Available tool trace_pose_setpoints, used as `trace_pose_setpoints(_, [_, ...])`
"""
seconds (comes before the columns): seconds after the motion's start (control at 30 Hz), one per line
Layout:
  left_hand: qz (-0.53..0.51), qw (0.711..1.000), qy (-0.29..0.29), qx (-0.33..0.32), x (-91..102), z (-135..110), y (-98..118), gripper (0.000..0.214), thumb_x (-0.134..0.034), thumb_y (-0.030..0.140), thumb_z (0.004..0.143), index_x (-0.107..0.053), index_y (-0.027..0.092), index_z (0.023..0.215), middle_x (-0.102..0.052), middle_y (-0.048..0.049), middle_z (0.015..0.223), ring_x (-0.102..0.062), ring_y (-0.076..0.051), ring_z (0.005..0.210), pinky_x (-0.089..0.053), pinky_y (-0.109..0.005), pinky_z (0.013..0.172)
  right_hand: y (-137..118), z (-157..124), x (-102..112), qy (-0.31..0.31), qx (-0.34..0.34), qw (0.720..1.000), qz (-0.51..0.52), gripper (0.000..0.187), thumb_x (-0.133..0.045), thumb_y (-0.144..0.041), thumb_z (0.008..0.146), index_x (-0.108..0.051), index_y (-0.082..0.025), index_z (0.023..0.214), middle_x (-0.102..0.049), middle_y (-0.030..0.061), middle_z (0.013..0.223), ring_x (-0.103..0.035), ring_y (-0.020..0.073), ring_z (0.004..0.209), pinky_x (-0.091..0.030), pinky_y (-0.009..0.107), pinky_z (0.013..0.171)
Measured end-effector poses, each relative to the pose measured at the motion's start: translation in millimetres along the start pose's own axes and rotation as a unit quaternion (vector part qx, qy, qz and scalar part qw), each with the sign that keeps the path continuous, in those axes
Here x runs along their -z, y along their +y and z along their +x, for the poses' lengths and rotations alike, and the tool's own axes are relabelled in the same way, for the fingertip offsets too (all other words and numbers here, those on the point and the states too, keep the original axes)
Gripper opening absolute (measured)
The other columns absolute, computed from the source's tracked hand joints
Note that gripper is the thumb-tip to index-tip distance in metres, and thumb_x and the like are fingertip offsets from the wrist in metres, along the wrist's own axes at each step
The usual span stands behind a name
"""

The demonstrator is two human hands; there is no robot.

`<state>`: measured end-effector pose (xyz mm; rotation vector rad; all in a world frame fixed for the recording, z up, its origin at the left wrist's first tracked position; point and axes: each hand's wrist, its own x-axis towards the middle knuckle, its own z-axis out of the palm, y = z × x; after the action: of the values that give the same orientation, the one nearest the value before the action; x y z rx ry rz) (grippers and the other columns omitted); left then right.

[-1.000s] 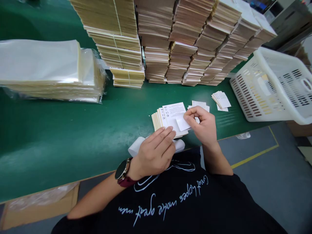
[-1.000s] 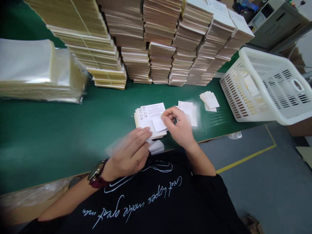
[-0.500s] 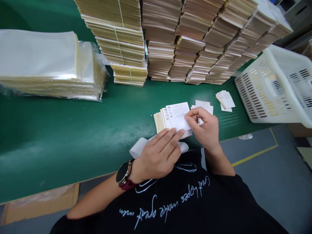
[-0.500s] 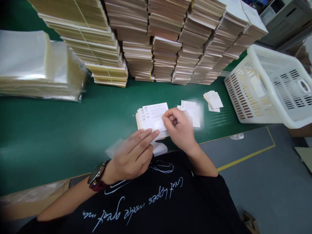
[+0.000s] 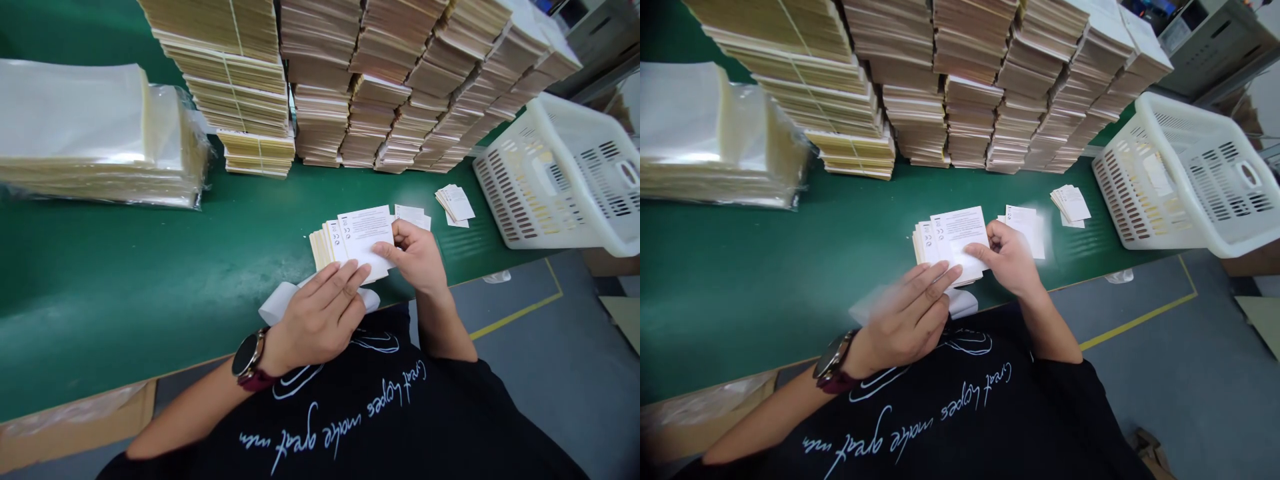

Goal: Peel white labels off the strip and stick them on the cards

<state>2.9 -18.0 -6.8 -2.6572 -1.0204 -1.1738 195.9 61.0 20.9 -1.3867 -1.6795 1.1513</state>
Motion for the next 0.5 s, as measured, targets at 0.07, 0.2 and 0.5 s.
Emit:
trace_pose_setpoints(0.07, [0.002, 1.0, -0.004, 0.0, -0.3, 0, 0, 0.01, -0.055, 0.007, 0.082, -0.062, 0.01, 0.087, -0.063, -0.0175, 0.127, -0.057, -0.029, 0.125, -0.052, -0.044, 0.102, -1, -3, -2, -0.003, 0.01, 1.0, 0.003, 0.02, -0.065, -0.037, 0.077, -0.057, -0.02, 0.074, -0.06, -0.0025, 0.068, -0.051, 0.0106, 0.06, -0.04, 0.026, 0.056])
trace_pose_setpoints(0.2, [0.014, 1.0, -0.011, -0.006, -0.8, 1, 0, 0.011, -0.053, 0.008, 0.083, -0.063, 0.011, 0.088, -0.063, -0.0162, 0.129, -0.056, -0.029, 0.126, -0.052, -0.043, 0.101, -9, -9, -4, 0.081, 0.068, 0.975, -0.196, 0.019, -0.059, -0.034, 0.085, -0.062, -0.02, 0.074, -0.061, -0.0002, 0.069, -0.051, 0.0123, 0.064, -0.04, 0.028, 0.061])
trace_pose_setpoints(0.5, [0.007, 1.0, -0.022, -0.004, -0.8, 0, 0, 0.012, -0.055, 0.008, 0.083, -0.063, 0.011, 0.09, -0.062, -0.0143, 0.131, -0.056, -0.029, 0.126, -0.05, -0.044, 0.103, 11, -7, 6, 0.183, 0.104, 0.973, -0.099, 0.019, -0.056, -0.028, 0.087, -0.066, -0.022, 0.102, -0.072, 0.002, 0.093, -0.064, 0.0161, 0.08, -0.05, 0.032, 0.07])
